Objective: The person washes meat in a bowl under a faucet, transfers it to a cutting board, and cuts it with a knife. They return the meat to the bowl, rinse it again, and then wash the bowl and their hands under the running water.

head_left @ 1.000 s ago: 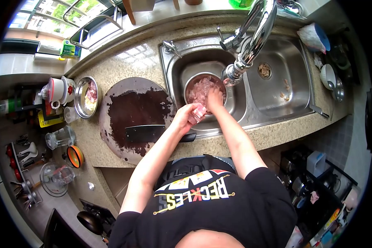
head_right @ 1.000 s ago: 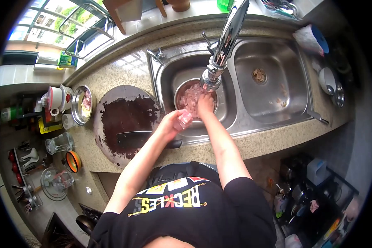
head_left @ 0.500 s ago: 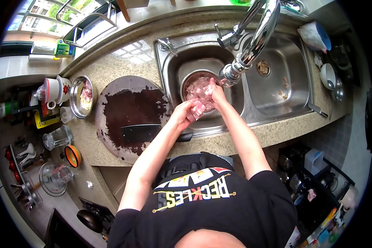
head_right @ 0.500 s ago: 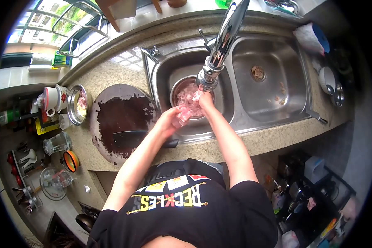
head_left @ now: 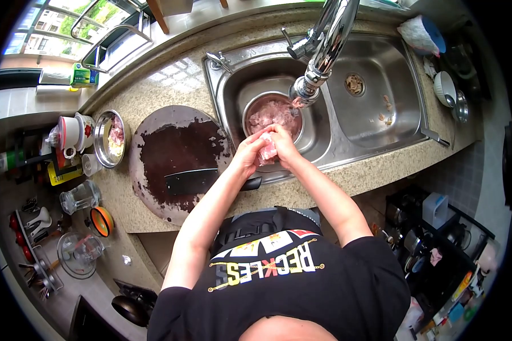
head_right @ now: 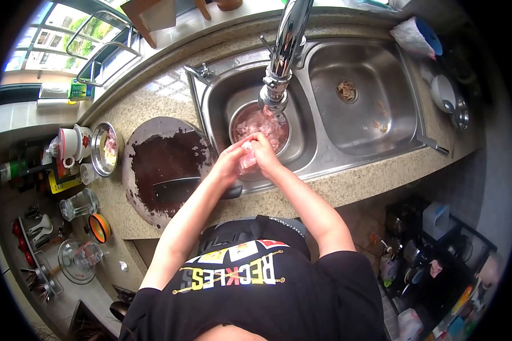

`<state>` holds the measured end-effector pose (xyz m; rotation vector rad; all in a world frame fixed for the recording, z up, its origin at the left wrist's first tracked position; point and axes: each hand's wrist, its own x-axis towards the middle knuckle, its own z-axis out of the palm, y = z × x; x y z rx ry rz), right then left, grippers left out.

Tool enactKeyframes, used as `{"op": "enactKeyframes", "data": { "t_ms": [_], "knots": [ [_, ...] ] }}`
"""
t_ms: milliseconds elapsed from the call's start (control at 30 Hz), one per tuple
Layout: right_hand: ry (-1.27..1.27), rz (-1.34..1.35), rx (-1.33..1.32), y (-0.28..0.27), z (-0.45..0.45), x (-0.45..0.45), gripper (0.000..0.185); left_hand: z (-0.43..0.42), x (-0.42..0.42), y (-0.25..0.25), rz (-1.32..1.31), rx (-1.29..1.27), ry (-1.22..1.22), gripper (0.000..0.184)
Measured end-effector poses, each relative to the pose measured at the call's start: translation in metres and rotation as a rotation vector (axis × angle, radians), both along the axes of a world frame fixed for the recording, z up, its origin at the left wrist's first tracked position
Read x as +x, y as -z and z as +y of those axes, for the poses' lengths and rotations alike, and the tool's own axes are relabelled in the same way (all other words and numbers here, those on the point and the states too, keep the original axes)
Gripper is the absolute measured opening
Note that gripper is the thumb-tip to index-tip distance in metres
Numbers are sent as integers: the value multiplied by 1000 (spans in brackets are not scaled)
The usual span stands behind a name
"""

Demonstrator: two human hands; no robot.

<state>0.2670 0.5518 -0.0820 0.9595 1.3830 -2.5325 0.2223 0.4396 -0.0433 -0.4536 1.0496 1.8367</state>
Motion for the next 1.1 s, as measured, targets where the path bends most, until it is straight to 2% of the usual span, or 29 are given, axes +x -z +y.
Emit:
{"op": "enactKeyframes", "data": {
  "t_ms": [33,100,133,200,233,267,333,367,467,500,533,600,633,700,733,800,833,867,933,967,1067,1100],
  "knots": [
    [2,0,3,3,2,0,14,0,1,0,0,3,2,43],
    [-2,131,260,9,12,-1,13,2,-1,-11,17,45,-42,44],
    [0,131,261,11,18,-1,13,1,-3,-15,17,46,-40,44],
    [-193,-88,363,12,35,-1,13,-7,-8,-21,21,137,-28,45],
    [-258,-10,577,62,44,3,22,-12,-13,-20,26,145,-13,46],
    [-259,-9,576,80,51,2,22,-15,-19,-24,96,99,62,50],
    [-269,-53,1018,97,60,-7,33,-20,-24,-31,25,170,21,50],
    [-198,-33,973,99,63,-17,44,-22,-25,-31,25,169,22,50],
    [-147,-64,1048,106,62,-38,48,-25,-23,-30,-84,156,-59,51],
    [-219,-22,1010,99,59,-39,53,-26,-22,-29,-113,196,-64,52],
    [-297,-56,1286,110,53,-38,54,-26,-22,-28,-142,236,-70,54],
    [-531,-185,1160,108,50,-43,52,-24,-25,-33,-192,262,-75,52],
    [-531,-184,1158,105,52,-43,52,-25,-27,-36,-188,263,-54,51],
    [-666,39,1123,103,62,-37,44,-26,-28,-34,-206,229,-50,47],
    [-671,39,1123,103,62,-39,44,-28,-29,-31,-208,230,-54,47],
    [-364,-200,1217,124,58,-42,36,-29,-31,-28,-228,237,-55,46],
    [-292,-137,1441,137,50,-42,33,-27,-31,-27,-231,239,-58,46],
    [-295,-137,1442,128,53,-41,33,-25,-30,-28,-224,244,-79,46],
    [-379,-87,1107,100,59,-39,36,-25,-29,-29,-217,247,-99,47],
    [-304,-85,944,100,63,-39,40,-26,-29,-28,-191,250,-86,48],
    [-135,-85,72,83,81,-31,29,-27,-25,-27,-167,270,-81,49],
    [-150,-149,-118,75,87,-30,26,-28,-24,-28,-163,286,-86,50]
  ]
}}
